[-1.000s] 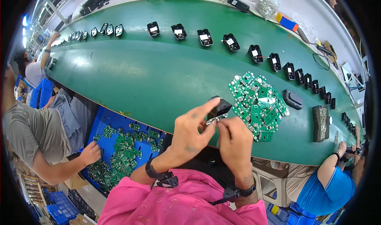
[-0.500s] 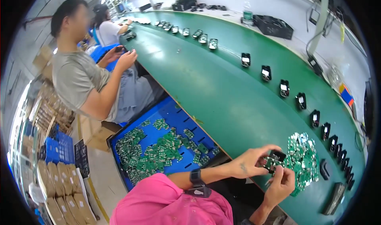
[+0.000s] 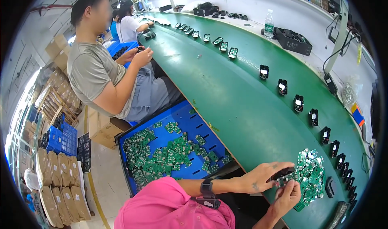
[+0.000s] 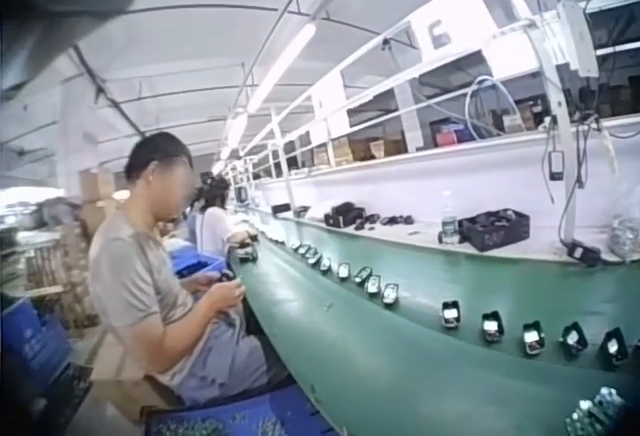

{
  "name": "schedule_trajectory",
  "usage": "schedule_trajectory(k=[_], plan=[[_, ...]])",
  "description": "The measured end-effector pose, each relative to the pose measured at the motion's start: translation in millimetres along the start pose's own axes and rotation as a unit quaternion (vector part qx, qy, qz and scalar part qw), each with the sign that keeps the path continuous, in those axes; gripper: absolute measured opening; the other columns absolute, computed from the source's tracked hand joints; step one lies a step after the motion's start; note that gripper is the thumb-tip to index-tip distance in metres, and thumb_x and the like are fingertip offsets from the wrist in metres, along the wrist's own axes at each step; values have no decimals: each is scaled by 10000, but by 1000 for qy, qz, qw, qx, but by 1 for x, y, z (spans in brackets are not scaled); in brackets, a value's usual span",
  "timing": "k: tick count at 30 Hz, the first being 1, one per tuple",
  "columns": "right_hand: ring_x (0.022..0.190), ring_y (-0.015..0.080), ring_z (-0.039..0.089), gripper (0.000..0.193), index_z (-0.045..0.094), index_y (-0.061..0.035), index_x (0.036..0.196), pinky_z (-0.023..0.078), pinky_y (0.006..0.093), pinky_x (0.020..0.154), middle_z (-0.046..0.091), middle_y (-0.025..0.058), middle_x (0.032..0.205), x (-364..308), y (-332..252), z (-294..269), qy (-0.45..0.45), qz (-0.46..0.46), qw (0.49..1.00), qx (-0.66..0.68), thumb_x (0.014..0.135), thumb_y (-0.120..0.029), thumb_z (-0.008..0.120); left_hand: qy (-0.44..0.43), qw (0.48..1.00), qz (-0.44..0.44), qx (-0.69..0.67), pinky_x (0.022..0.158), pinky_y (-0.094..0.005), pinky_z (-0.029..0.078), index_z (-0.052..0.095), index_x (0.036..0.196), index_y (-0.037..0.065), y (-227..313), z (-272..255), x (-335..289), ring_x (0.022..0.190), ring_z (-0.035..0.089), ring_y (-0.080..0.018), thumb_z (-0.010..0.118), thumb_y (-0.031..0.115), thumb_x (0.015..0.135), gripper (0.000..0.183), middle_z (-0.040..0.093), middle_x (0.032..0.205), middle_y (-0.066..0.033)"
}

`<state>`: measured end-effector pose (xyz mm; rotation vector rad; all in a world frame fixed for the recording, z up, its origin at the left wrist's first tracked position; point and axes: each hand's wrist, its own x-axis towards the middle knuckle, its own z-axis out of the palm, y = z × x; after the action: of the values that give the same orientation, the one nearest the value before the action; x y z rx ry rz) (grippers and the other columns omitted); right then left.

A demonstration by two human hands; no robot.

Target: The person assembles electronic devices by hand, picking up a circuit board and a plastic housing, fitting the board into the housing, and then placing the assembled unit onto the green conveyor belt.

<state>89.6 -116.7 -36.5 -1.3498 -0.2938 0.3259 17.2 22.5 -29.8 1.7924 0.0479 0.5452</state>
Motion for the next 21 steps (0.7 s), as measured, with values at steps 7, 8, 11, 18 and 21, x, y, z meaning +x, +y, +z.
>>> schedule_trajectory(k=[7, 8, 11, 18, 21], plan=[[548, 8, 385, 256, 527, -69, 784, 260, 195, 463, 467, -56, 677, -1, -3, -25, -94, -28, 992, -81, 1019, -156, 579, -12, 1000, 16, -4, 863, -422, 519, 459, 1447, 98, 4, 3, -3, 965, 646, -379, 649, 88, 871, 606, 652, 1125, -194], [545, 71, 387, 305, 517, -27, 750, 296, 273, 477, 455, 5, 632, -4, -21, -15, -89, -85, 975, -185, 1005, -180, 587, -12, 1000, 15, 20, 870, -424, 522, 452, 1458, 100, 4, 6, -6, 960, 647, -376, 635, 72, 879, 608, 643, 1161, -192], [575, 229, 475, 344, 581, 28, 795, 399, 404, 555, 529, 146, 643, -4, -31, -21, -72, -118, 928, -347, 1004, -245, 572, -16, 998, -3, 65, 896, -431, 522, 445, 1470, 95, 8, 17, -7, 957, 646, -377, 610, 34, 884, 611, 617, 1240, -187], [519, 50, 473, 227, 558, -32, 770, 349, 236, 449, 516, -18, 636, -3, -31, -2, -81, -26, 982, -169, 967, -107, 639, 5, 994, 4, 106, 1021, -419, 476, 442, 1461, 53, 19, -1, -9, 1202, 577, -391, 537, -77, 864, 619, 567, 1352, -198], [554, 57, 523, 225, 575, -17, 781, 408, 216, 484, 560, -13, 686, -6, -35, 6, -72, 23, 991, -112, 975, -117, 631, 2, 990, 22, 139, 1026, -393, 468, 429, 1471, 45, 25, -9, -4, 1214, 587, -385, 531, -100, 861, 635, 573, 1365, -205]])
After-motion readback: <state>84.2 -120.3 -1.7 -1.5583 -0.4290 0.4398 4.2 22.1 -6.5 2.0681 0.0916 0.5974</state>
